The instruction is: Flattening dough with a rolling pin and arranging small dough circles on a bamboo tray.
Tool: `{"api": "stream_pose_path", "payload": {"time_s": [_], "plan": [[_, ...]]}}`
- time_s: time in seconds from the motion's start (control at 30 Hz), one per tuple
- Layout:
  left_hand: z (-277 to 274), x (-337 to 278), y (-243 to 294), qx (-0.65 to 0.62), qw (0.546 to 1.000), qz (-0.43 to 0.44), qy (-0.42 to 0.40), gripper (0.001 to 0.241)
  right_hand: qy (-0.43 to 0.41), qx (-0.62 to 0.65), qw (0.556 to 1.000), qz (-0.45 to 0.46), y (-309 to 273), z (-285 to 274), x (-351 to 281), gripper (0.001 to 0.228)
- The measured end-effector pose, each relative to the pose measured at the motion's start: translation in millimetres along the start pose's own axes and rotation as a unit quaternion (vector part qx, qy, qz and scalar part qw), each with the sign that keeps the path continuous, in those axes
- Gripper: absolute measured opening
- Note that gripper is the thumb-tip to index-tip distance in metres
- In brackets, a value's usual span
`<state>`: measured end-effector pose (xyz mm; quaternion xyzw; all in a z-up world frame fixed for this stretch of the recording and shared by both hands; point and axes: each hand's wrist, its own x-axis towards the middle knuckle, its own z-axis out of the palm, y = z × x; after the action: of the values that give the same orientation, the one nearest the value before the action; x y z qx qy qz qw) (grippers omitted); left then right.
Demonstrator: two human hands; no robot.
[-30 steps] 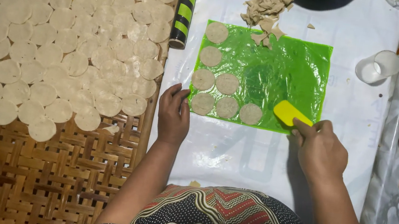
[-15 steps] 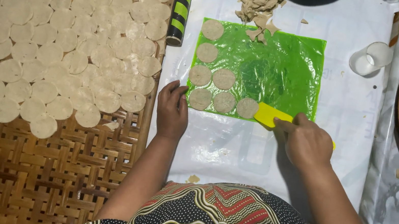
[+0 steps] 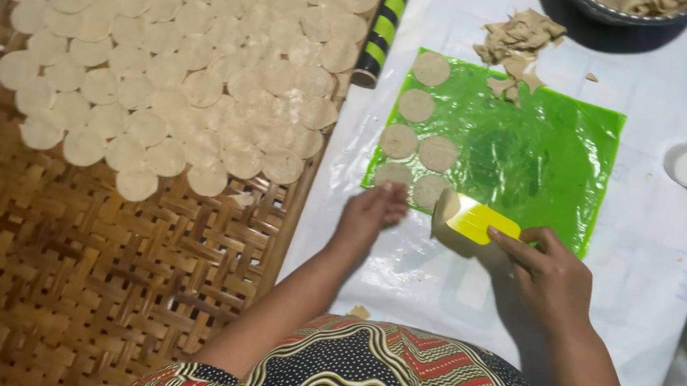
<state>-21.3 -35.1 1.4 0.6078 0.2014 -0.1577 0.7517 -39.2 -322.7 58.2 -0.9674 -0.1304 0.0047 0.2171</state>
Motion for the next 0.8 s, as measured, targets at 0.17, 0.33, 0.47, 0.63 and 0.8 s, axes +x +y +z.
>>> {"api": "stream_pose_path", "payload": {"time_s": [0.17,0.33,0.47,0.63,0.8], "plan": [[-11,-4,-17,-0.239,0.953,-0.157,-0.101,0.05,-0.001,0.032,0.998,-0.052,-30,-6,4,0.045],[-33,-9,-34,-0.187,0.976,-0.075,-0.081,0.034,-0.023,-0.024,0.998,-0.055,-58,-6,8,0.041],[-42,-40,-5,0.057,0.996,0.047,0.058,0.027,-0.051,-0.077,0.992,-0.084,-78,2,8,0.041],[-86,-65,25,0.291,0.924,0.156,0.192,0.023,-0.086,-0.073,0.991,-0.068,-83,9,8,0.044],[-127,-78,45,0.379,0.835,0.224,0.33,0.017,-0.082,-0.073,0.993,-0.051,-76,6,9,0.043]]}}
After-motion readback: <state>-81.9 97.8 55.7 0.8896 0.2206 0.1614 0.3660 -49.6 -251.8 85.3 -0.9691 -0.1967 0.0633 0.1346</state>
